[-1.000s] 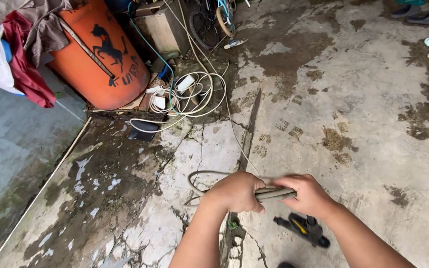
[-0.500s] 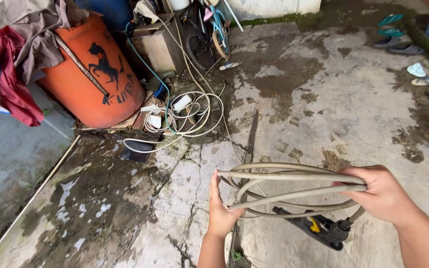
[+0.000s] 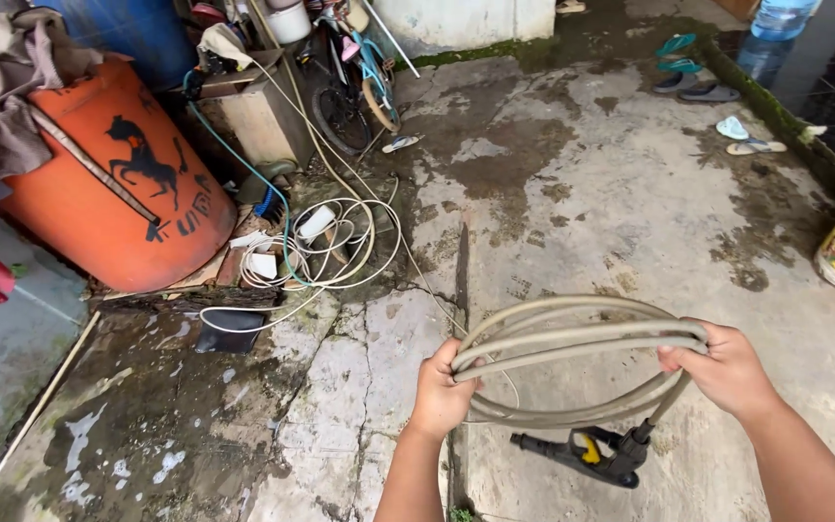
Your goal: Organizing and coiling a pressure washer hose, and attaching the spray gun components.
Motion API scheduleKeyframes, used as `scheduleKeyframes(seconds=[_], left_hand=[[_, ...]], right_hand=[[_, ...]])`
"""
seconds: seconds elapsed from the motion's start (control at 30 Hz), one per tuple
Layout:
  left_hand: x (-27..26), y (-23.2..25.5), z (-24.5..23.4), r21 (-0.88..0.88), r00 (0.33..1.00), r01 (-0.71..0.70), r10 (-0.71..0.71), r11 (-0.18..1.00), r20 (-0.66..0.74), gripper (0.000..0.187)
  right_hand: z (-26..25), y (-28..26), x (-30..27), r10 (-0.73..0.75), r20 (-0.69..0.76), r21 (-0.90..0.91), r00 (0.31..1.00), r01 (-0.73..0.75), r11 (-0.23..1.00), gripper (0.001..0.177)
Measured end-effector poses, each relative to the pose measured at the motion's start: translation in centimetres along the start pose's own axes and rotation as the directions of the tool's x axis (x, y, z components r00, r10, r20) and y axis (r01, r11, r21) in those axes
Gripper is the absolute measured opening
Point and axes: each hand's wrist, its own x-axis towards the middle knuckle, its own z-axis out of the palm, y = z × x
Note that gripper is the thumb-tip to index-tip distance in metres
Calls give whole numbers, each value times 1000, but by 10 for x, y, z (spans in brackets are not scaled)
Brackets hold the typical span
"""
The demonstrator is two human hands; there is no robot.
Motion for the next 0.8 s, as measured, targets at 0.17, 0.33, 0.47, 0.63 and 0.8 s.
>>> scheduleKeyframes(seconds=[0.17, 0.33, 0.47, 0.63, 0.8], left_hand=[[3, 37, 15, 338, 1000, -24, 28, 941, -6, 26], [-3, 45, 20, 518, 999, -31, 48, 855, -19, 31], [0, 54, 25, 587, 996, 85, -53, 805, -71, 33], [19, 91, 26, 589, 982, 12, 101, 808, -160, 21], [45, 167, -4, 597, 955, -2, 178, 802, -237, 10]], right_hand=[[8, -1, -11, 482, -16, -321, 876, -461, 828, 29], [10, -13, -19, 457, -34, -309, 889, -444, 841, 33], [12, -50, -15, 405, 50, -247, 913, -382, 891, 101], [17, -21, -12, 163, -365, -18, 917, -182, 983, 70], [48, 55, -10, 262, -409, -87, 874, -323, 943, 30]])
